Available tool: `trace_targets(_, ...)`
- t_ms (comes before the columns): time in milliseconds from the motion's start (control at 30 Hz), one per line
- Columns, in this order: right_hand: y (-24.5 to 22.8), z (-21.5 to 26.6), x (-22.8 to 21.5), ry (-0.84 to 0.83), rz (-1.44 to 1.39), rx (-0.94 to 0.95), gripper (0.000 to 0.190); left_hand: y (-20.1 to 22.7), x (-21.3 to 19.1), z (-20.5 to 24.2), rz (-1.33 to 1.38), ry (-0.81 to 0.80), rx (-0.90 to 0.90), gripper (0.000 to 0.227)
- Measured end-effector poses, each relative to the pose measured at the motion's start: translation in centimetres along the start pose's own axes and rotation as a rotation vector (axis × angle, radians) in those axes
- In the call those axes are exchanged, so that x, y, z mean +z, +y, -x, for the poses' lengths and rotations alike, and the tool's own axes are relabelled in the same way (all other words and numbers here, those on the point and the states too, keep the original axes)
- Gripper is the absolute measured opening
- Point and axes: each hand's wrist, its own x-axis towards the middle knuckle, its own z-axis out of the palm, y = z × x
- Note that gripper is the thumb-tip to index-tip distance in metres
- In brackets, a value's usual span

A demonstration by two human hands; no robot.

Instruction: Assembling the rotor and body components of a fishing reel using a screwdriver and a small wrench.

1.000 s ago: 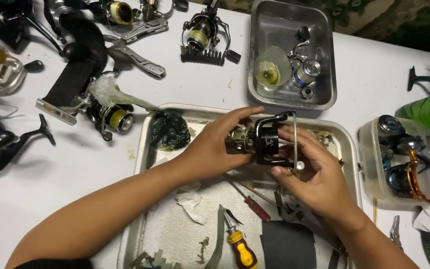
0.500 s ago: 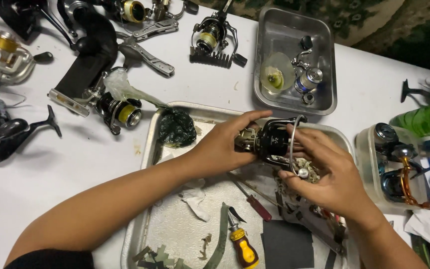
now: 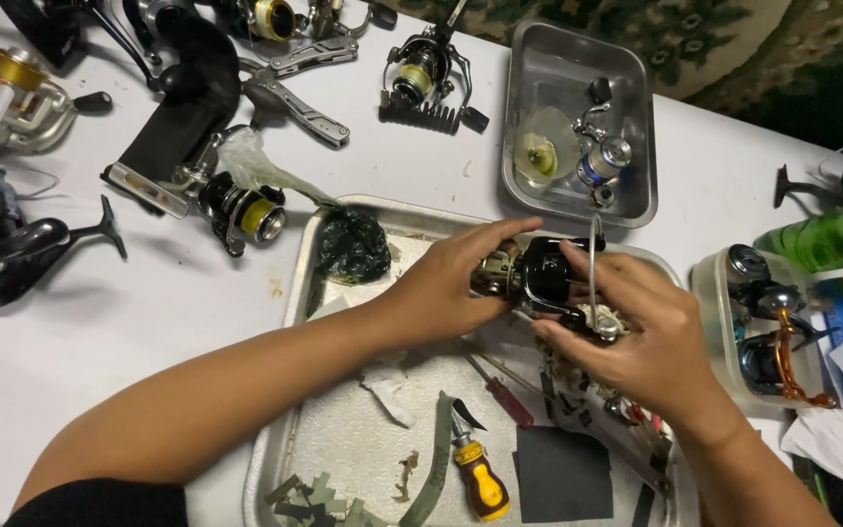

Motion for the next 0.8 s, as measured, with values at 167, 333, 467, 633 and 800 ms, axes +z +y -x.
trace_targets(167, 0.6, 0.3, -1.1, -0.105, 0.108, -0.087, 0.084, 0.7, -0.2, 0.1, 0.089, 0.004, -0.057, 0.082)
trace_targets(333, 0.6, 0.2, -2.3, -0.208, 0.167, -0.113, 0.097, 0.8, -0.1, 0.1, 0.114, -0.011, -0.066, 0.081)
trace_targets(467, 0.5, 0.4, -2.4, -0.161, 0.206, -0.143, 0.084, 0.4, 0.1, 0.0, 0.062, -0.040, -0.027, 0.084)
trace_targets(633, 0.1, -0.2, -2.8, -0.150, 0.308, -0.212, 0.078, 0.3, -0.3, 0.1, 0.068, -0.059, -0.010, 0.083)
trace_targets(800, -1.1, -1.8, -3.7, -0.041, 0.539, -0.323, 0.037, 0.5, -0.5, 0.0, 0.073, -0.067, 0.069, 0.076)
